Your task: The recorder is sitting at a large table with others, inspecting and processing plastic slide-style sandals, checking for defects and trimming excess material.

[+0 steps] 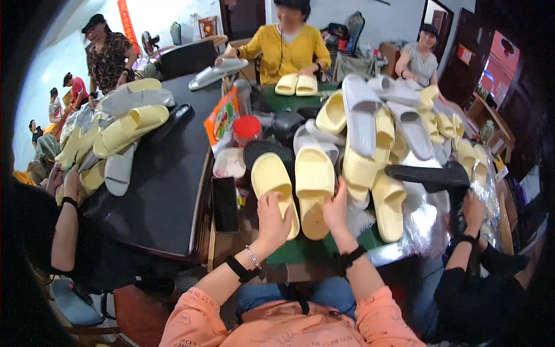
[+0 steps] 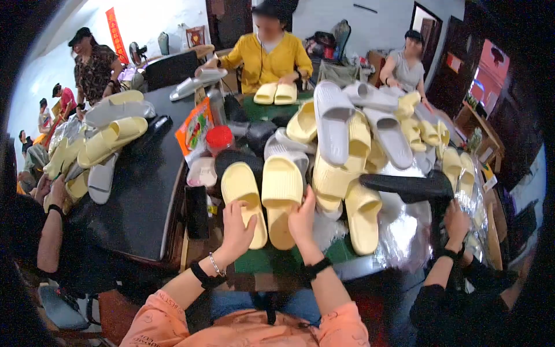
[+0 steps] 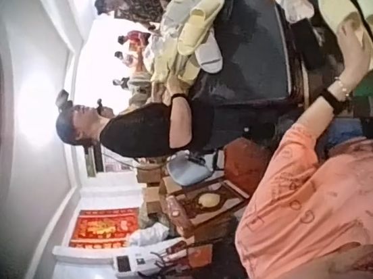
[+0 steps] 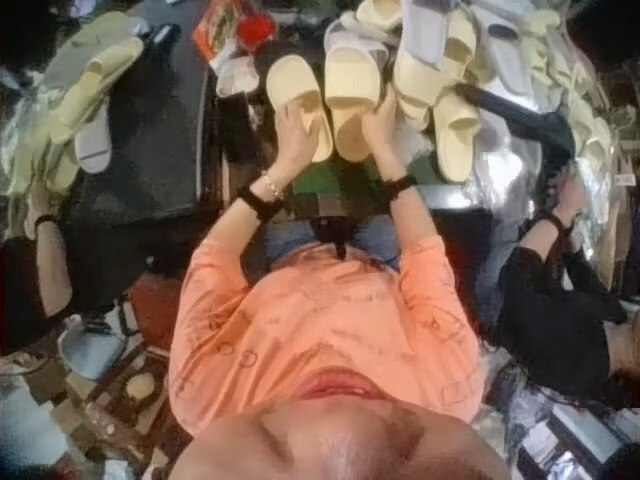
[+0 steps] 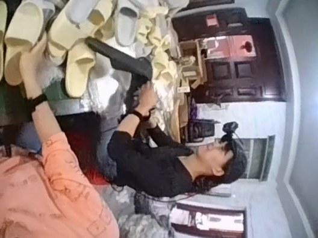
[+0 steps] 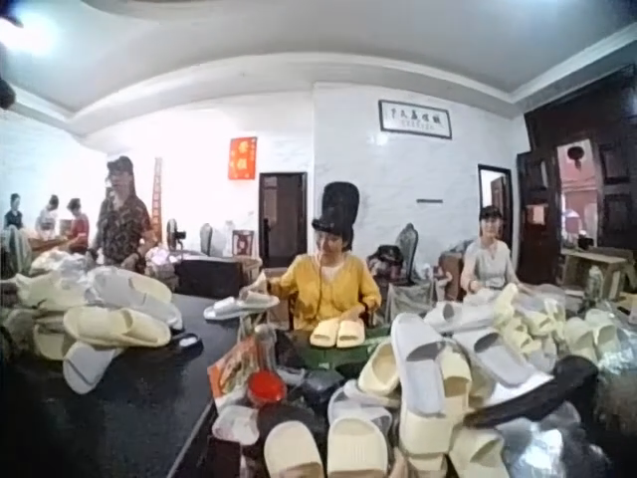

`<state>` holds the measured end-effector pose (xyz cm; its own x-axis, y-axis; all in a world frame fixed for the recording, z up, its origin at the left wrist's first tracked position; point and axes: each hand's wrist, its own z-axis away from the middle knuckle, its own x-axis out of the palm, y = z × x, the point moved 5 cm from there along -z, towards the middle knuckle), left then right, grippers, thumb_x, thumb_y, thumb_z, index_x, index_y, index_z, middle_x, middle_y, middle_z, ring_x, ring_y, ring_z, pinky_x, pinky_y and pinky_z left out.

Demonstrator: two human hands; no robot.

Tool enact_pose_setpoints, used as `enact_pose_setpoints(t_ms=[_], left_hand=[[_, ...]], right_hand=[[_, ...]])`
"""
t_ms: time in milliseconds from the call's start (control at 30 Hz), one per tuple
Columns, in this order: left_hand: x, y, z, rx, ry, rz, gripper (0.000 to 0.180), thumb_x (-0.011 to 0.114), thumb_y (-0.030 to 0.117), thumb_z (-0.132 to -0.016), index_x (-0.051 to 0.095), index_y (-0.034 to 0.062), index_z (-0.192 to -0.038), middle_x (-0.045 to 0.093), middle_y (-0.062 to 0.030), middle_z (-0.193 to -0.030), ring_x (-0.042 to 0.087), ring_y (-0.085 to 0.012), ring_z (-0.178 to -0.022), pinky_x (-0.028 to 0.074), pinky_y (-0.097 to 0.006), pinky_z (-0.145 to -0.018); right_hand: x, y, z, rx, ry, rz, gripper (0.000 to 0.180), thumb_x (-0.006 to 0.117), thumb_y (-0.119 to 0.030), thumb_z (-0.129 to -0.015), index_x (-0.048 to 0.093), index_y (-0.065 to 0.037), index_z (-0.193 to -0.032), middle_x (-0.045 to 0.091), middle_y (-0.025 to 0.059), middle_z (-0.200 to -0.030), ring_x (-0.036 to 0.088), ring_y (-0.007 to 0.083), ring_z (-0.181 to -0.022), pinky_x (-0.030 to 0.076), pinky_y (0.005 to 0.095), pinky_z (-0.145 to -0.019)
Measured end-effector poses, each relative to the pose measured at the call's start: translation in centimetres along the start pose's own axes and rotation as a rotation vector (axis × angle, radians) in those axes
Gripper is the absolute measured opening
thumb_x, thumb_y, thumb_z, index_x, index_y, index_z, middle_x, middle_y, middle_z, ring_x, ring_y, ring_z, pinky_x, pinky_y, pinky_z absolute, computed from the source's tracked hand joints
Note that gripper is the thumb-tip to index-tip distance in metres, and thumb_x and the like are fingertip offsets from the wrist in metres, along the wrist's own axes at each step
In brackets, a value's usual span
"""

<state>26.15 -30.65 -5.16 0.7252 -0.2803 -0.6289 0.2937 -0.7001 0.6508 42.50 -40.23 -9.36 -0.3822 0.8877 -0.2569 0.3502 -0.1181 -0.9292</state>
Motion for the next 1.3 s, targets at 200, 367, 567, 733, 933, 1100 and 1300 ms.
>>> enact_pose_setpoints(t_ms=[200,367,567,733,933,1100,1300], left_hand=[[4.7,-0.1,-1.0,-0.038,-0.121,-0.129,0.08,0.061,0.028,-0.076,0.015,-0.0124,-0.128,0.022,-0.0322,-0.13,0.018,-0.0455,-0.123,0.014,-0.049,-0.103],[6.5,-4.0,-4.2,-0.138,-0.203,-0.211,0.056,0.061,0.023,-0.075,0.038,-0.0108,-0.113,0.043,-0.0282,-0.115,0.035,-0.0408,-0.112,0.023,-0.045,-0.099],[7.7,-4.4,-3.5,-0.082,-0.174,-0.332,0.058,0.056,0.027,-0.08,0.034,-0.0115,-0.118,0.038,-0.0277,-0.122,0.03,-0.04,-0.119,0.015,-0.045,-0.104],[7.5,-4.6,-3.4,-0.065,-0.206,-0.295,0.058,0.056,0.026,-0.08,0.034,-0.012,-0.118,0.038,-0.0279,-0.121,0.03,-0.04,-0.119,0.016,-0.045,-0.103],[6.9,-4.0,-3.5,-0.027,-0.205,-0.226,0.055,0.057,0.025,-0.079,0.037,-0.0109,-0.115,0.04,-0.0281,-0.119,0.032,-0.0406,-0.116,0.018,-0.045,-0.102],[7.1,-4.1,-3.4,0.015,-0.133,-0.248,0.051,0.057,0.025,-0.079,0.039,-0.0098,-0.113,0.042,-0.0271,-0.116,0.034,-0.0399,-0.114,0.018,-0.045,-0.101],[6.9,-3.6,-3.5,-0.021,-0.155,-0.225,0.05,0.058,0.026,-0.079,0.041,-0.0086,-0.111,0.043,-0.026,-0.114,0.035,-0.0391,-0.114,0.018,-0.045,-0.101]], right_hand=[[-0.8,-0.4,0.0,-0.168,0.029,0.113,0.046,0.052,-0.005,-0.078,0.036,0.005,-0.12,0.042,0.0211,-0.119,0.041,0.0326,-0.11,0.033,0.0354,-0.093],[-8.3,-3.0,4.7,-0.009,-0.255,0.16,0.015,0.057,-0.007,-0.078,0.056,0.001,-0.091,0.061,0.0124,-0.082,0.06,0.023,-0.074,0.047,0.0301,-0.067],[-19.3,1.8,10.6,0.252,0.089,0.384,0.011,0.058,-0.009,-0.08,0.056,0.002,-0.082,0.058,0.0071,-0.063,0.055,0.0096,-0.058,0.044,0.0251,-0.055],[-17.2,1.8,10.1,0.194,0.063,0.617,0.017,0.058,-0.019,-0.081,0.056,-0.003,-0.088,0.059,0.0167,-0.066,0.058,0.0344,-0.062,0.045,0.0402,-0.056],[-16.6,2.0,8.9,0.126,0.036,0.614,0.011,0.057,-0.013,-0.081,0.056,-0.002,-0.083,0.057,0.018,-0.066,0.058,0.0322,-0.06,0.044,0.037,-0.054],[-20.9,-3.1,9.1,0.096,0.216,0.179,0.01,0.05,-0.008,-0.086,0.053,0.001,-0.081,0.055,0.0034,-0.079,0.048,0.0095,-0.074,0.039,0.0218,-0.07],[-24.8,-11.3,9.2,-0.231,0.391,-0.748,0.013,0.044,-0.015,-0.08,0.044,-0.003,-0.076,0.053,0.0207,-0.104,0.047,0.0316,-0.109,0.026,0.0449,-0.102]])
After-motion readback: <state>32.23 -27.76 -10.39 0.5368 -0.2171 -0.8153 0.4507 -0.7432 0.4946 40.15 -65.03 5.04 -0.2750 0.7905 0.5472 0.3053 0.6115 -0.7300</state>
